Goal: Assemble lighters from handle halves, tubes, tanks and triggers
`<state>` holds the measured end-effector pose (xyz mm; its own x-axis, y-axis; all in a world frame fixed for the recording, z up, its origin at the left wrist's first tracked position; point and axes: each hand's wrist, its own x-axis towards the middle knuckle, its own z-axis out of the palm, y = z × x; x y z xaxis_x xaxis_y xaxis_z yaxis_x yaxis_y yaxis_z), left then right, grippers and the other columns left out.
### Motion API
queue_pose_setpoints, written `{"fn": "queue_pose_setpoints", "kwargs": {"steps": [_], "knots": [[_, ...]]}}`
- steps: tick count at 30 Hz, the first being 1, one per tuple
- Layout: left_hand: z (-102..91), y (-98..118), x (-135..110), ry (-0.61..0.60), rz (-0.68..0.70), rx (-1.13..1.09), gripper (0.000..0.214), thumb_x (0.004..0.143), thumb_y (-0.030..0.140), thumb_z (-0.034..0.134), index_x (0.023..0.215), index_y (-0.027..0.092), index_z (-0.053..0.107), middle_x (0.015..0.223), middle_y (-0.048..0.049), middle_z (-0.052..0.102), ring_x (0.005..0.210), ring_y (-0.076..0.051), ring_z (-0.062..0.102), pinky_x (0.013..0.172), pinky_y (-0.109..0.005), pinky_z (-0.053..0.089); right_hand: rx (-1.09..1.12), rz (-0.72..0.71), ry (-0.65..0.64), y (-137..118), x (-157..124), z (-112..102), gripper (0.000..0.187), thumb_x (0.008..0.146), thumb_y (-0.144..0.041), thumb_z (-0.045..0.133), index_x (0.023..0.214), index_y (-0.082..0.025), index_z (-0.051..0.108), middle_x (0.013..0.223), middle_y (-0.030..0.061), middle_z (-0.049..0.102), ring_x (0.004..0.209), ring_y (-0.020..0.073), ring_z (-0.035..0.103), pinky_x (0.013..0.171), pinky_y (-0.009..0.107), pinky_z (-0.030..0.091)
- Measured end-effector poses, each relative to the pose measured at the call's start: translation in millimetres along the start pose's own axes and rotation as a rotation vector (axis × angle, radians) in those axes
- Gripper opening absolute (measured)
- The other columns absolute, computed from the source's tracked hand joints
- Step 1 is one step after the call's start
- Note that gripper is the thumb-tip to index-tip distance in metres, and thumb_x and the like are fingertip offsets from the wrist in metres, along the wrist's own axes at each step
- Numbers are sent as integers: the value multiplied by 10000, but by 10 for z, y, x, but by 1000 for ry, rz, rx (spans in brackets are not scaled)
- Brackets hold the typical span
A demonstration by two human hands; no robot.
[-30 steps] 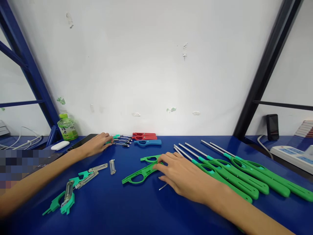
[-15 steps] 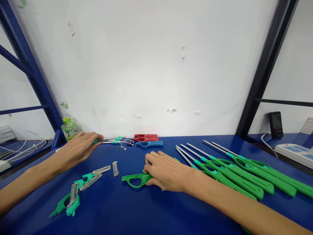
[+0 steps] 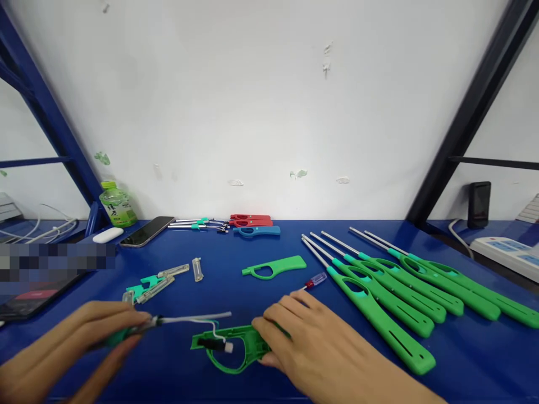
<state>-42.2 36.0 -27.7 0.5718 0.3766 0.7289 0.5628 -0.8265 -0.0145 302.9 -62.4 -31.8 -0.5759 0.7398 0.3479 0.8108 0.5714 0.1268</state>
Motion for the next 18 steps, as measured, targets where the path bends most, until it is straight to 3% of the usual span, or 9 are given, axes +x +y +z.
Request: {"fn": "queue_pose_setpoints", "kwargs": {"steps": [3,6,10,18], "knots": [[225,206,-122,6,41,-60,206,1141,398,532,1248,315,688,1103,13,787,928,-125,806,895,-144,625,41,81,51,-150,-217,77,427,1167,-462,337,1339,-237,658,1091,46,809,906,252,763,798,415,584],[369,346,-156,-29,2,-166,234,1164,412,488,1221,308,690,1069,10,781,916,-119,800,838,-137,624,108,159,108,-228,-316,129,444,1167,-497,328,1353,-274,664,1142,25,828,961,228,794,845,369,640],[392,386,-180,-159,-11,-226,216,1156,366,525,1270,292,693,1112,-3,766,982,-124,785,913,-170,617,83,182,164,-277,-353,164,352,1164,-418,438,1343,-245,686,1169,37,828,1013,195,806,891,283,668],[408,390,-161,-202,-17,-304,199,1153,299,529,1250,274,700,1101,-10,708,942,-94,746,853,-135,586,174,251,194,-291,-417,220,310,1116,-407,590,1373,-266,692,1203,27,817,1065,188,801,977,263,665]]}}
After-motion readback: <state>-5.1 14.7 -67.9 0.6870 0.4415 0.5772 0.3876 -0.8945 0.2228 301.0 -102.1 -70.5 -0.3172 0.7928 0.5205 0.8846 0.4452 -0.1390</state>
